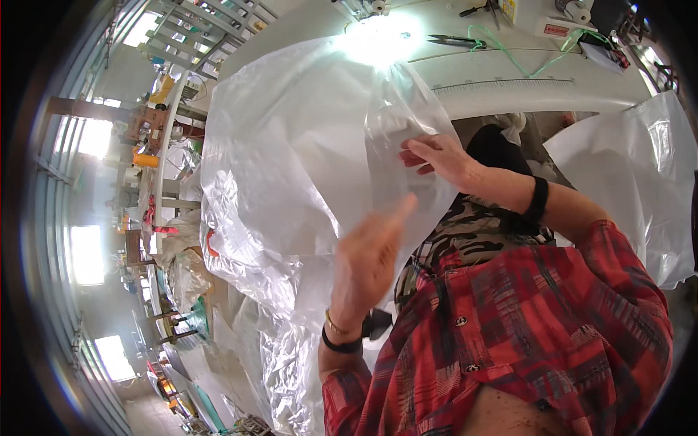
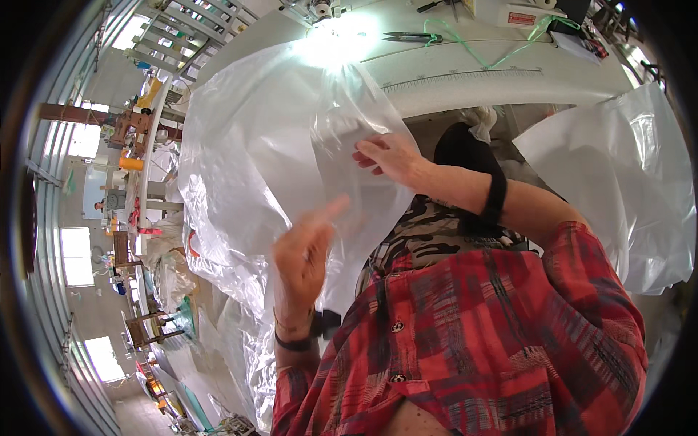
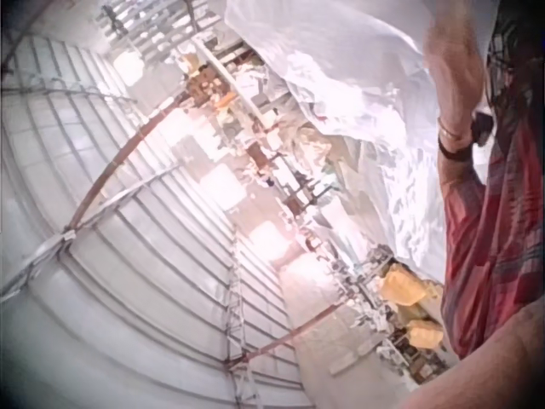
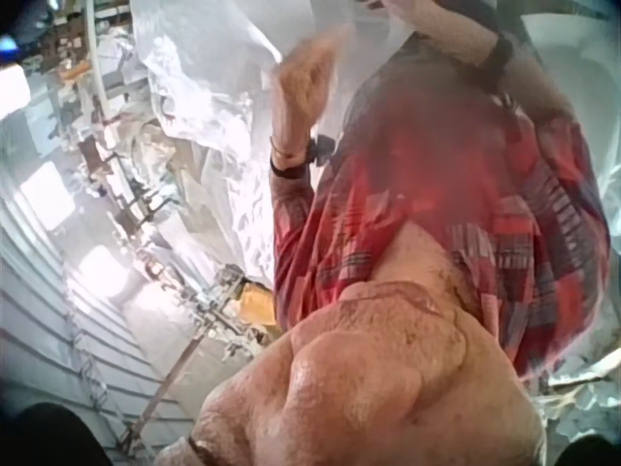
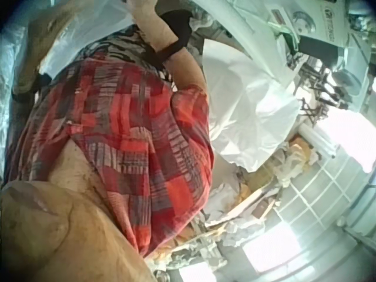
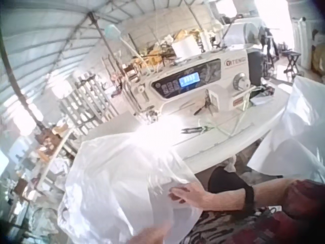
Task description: Sewing and aligning large white plastic sheets using an industrial sewing machine.
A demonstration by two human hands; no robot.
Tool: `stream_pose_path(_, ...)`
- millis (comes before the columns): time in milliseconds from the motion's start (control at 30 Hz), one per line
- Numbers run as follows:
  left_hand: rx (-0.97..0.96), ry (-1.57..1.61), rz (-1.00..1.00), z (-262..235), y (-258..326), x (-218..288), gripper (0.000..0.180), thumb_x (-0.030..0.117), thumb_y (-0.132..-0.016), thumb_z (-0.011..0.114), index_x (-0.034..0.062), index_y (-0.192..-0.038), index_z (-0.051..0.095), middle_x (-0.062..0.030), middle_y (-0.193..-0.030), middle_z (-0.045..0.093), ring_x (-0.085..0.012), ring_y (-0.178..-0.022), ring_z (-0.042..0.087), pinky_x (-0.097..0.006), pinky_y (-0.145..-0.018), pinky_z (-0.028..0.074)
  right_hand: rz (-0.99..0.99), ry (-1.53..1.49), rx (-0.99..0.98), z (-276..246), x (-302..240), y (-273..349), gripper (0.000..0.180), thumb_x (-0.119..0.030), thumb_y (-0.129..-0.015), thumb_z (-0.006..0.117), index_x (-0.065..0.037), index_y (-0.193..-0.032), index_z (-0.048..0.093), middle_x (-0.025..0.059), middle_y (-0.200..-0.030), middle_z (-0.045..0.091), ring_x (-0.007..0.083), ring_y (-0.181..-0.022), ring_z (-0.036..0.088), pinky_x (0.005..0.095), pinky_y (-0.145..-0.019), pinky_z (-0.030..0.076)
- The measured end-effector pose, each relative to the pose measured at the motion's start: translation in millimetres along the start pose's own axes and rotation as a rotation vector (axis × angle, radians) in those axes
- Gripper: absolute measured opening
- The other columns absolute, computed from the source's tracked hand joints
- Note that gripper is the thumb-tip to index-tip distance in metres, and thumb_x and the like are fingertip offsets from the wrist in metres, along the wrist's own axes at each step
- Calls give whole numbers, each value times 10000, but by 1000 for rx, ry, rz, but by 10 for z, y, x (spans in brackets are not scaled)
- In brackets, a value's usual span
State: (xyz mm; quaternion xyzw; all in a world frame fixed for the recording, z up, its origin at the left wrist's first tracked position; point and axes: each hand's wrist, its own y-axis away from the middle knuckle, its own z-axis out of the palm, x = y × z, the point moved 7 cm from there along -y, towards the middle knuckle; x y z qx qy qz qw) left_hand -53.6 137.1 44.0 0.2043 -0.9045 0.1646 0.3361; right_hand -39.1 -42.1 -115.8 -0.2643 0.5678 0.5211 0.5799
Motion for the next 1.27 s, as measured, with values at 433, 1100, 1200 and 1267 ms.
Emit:
stream_pose_path(433,628,-857,36,117,-818,-547,570,-47,-694,588,25,-1256,527,-155,-1211,474,-363,-1120,452,-486,-954,342,-103,-233,-108,154,-24,-20,183,-275,-858,716,-125,-852,611,-44,-824,609,85,-801,547,267,-759,434)
stream_pose_path(1100,45,433,-280,-109,-938,-371,120,100,-937,605,11,-857,606,80,-681,517,8,-589,424,-178,-502,323,-339,-84,-89,82,-363,266,248,-204,-979,564,-28,-805,541,16,-629,563,75,-596,545,248,-590,459)
stream_pose_path(1200,26,386,-307,95,-825,-456,117,83,-921,615,20,-829,577,89,-625,472,14,-549,394,-182,-473,305,-317,62,-109,73,-422,394,259,-224,-988,560,-41,-806,537,11,-634,558,65,-608,533,239,-579,443)
stream_pose_path(1267,1,356,-479,238,-688,-607,79,93,-914,630,33,-892,583,78,-602,474,14,-520,382,-180,-454,296,-354,218,-115,71,-503,486,262,-254,-988,563,-60,-814,543,23,-624,558,67,-603,530,235,-576,443)
